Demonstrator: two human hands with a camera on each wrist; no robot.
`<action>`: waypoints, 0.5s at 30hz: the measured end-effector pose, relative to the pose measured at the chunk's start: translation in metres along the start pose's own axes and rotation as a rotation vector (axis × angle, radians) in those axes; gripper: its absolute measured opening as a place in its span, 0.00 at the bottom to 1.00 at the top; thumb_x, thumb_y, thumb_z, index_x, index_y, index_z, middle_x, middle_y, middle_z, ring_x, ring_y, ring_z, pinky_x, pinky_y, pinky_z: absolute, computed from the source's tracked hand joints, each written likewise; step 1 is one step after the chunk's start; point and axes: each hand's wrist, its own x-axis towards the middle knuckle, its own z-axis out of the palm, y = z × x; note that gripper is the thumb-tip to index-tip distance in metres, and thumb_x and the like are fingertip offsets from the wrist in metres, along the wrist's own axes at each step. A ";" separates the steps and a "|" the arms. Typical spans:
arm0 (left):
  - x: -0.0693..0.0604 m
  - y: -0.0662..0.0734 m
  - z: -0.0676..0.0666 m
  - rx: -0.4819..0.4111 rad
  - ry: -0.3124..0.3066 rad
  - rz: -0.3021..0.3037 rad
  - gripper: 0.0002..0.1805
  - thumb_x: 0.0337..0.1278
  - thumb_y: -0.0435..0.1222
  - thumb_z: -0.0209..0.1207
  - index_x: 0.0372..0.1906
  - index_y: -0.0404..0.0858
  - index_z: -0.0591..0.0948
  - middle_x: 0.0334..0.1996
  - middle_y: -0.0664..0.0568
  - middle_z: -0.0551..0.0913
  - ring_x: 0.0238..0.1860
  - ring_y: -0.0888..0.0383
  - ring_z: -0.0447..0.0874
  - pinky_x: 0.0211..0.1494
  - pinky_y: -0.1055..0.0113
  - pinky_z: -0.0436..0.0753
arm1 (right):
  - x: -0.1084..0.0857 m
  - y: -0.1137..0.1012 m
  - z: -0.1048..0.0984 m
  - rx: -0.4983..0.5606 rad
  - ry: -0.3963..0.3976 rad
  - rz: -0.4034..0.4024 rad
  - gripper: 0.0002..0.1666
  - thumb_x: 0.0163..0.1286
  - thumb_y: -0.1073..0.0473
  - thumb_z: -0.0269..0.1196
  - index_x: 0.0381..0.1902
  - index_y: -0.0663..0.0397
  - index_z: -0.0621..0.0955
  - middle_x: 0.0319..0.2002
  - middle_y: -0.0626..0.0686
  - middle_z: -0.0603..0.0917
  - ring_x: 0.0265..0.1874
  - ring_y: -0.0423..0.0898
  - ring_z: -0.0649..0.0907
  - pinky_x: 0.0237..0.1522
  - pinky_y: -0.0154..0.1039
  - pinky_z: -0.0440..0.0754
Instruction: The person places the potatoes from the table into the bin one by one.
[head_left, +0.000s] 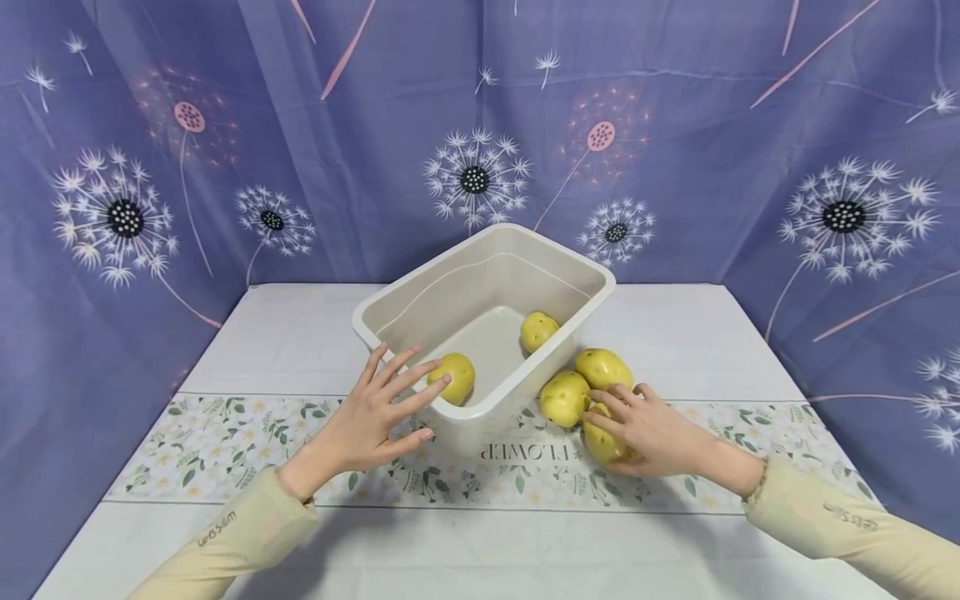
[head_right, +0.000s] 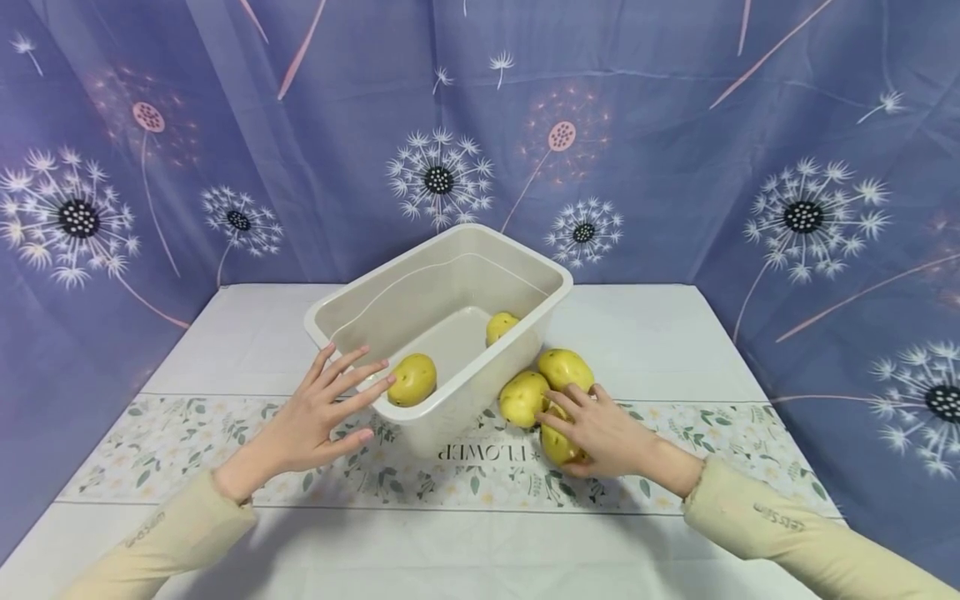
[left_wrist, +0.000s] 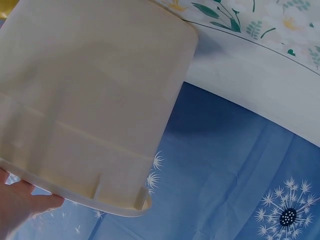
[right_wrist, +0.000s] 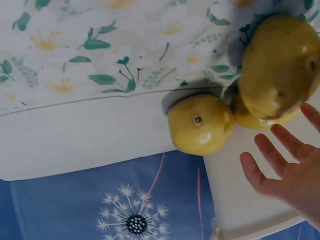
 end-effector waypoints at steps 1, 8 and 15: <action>0.000 0.000 0.000 0.000 -0.003 0.000 0.30 0.62 0.58 0.35 0.62 0.47 0.66 0.60 0.49 0.68 0.66 0.46 0.56 0.69 0.44 0.42 | -0.001 0.000 0.001 0.014 -0.015 0.004 0.45 0.40 0.36 0.67 0.56 0.47 0.73 0.56 0.61 0.72 0.51 0.60 0.72 0.39 0.55 0.73; 0.000 0.000 -0.001 0.000 -0.020 -0.003 0.30 0.56 0.54 0.46 0.63 0.48 0.65 0.61 0.50 0.67 0.67 0.47 0.54 0.69 0.44 0.42 | -0.004 -0.002 0.007 0.056 -0.120 0.015 0.48 0.37 0.37 0.70 0.59 0.42 0.70 0.58 0.64 0.67 0.54 0.60 0.70 0.41 0.62 0.74; 0.000 -0.001 0.000 -0.001 -0.017 -0.006 0.30 0.61 0.58 0.37 0.62 0.48 0.66 0.60 0.49 0.68 0.67 0.47 0.54 0.69 0.44 0.42 | -0.006 -0.004 0.010 0.058 -0.149 0.015 0.47 0.38 0.40 0.71 0.59 0.41 0.70 0.58 0.65 0.66 0.54 0.60 0.69 0.40 0.60 0.74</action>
